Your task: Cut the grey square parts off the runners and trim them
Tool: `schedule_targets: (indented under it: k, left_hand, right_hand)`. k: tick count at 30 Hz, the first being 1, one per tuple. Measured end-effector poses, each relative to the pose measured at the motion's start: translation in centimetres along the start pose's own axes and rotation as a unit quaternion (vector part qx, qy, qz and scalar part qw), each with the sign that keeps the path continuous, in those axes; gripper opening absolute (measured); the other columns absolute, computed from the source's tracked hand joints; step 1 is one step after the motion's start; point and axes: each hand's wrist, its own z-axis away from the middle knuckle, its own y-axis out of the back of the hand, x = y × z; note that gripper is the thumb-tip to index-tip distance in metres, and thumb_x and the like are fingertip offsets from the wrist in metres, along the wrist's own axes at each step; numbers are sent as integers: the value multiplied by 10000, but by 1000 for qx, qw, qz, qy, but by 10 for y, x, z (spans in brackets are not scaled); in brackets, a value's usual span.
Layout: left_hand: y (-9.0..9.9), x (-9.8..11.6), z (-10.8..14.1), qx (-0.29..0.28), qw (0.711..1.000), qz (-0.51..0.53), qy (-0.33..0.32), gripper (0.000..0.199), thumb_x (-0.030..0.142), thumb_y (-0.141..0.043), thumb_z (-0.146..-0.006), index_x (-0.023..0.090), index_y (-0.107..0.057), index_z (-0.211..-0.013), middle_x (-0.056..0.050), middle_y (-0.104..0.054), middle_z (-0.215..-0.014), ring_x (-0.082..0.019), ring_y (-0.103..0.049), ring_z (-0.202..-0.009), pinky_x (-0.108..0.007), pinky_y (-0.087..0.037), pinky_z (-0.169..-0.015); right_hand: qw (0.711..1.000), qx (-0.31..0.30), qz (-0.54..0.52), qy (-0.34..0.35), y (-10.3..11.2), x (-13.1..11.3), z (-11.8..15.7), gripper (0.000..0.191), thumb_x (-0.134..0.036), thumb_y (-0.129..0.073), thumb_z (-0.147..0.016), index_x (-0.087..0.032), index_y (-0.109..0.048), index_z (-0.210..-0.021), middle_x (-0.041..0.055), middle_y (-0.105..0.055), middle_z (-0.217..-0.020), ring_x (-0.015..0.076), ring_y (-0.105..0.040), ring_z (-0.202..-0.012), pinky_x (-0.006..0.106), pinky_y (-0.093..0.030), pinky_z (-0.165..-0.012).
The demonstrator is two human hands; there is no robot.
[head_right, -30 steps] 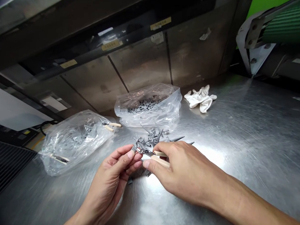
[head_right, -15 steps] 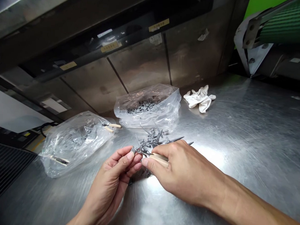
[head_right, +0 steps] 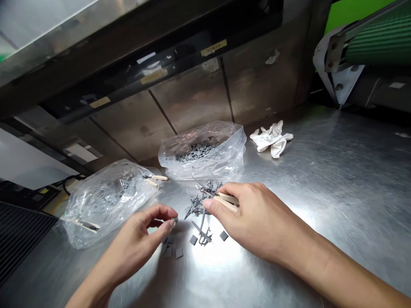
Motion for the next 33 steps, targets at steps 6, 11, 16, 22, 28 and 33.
schedule_targets:
  k: [6,11,16,22,28,33]
  left_hand:
    - [-6,-17,-12,46,992,-102,-62,178,305,-659,-851,209,-768,-955,-70,-754,-870,-229,-661,-748,-313,-493,-706]
    - [-26,-25,-33,50,985,-108,-123,306,245,-621,-852,211,-735,-1134,-94,-721,-1053,-252,-661,-967,-363,-498,-913]
    - [-26,-23,-39,33,976,-129,-170,707,142,-591,-818,239,-455,-1505,-130,-500,-1505,-282,-535,-1296,-438,-384,-1118]
    - [-16,-8,-38,-43,919,-306,-246,437,106,-503,-873,227,-663,-1262,-114,-631,-1366,-297,-497,-1328,-474,-361,-1123]
    - [-8,2,-39,-37,915,-328,-233,166,187,-552,-892,212,-674,-1002,-97,-709,-1071,-277,-606,-1093,-431,-454,-979]
    - [-5,8,-34,-50,916,-343,-200,161,236,-518,-910,219,-667,-969,-89,-716,-1130,-245,-635,-1073,-370,-458,-970]
  right_hand:
    - [1000,-22,16,12,-2,1,2,507,-646,-462,-941,-225,-622,-708,-21,-588,-633,140,-494,-558,294,-291,-483]
    - [999,-27,15,15,-1,-1,0,459,-642,-489,-928,-239,-677,-815,-19,-656,-670,152,-546,-578,289,-321,-504]
    - [1000,-11,7,11,5,-2,-1,434,-608,-507,-926,-227,-708,-871,-12,-669,-675,152,-549,-568,290,-323,-512]
    - [1000,23,-2,14,11,-1,-3,415,-603,-524,-910,-237,-715,-874,-25,-642,-650,149,-518,-560,295,-324,-519]
    - [999,36,-11,28,15,0,-4,394,-559,-537,-896,-228,-644,-712,-19,-611,-629,158,-536,-601,293,-301,-521]
    - [998,53,-15,36,13,2,-5,386,-540,-557,-872,-223,-607,-658,-16,-594,-596,154,-529,-588,291,-288,-516]
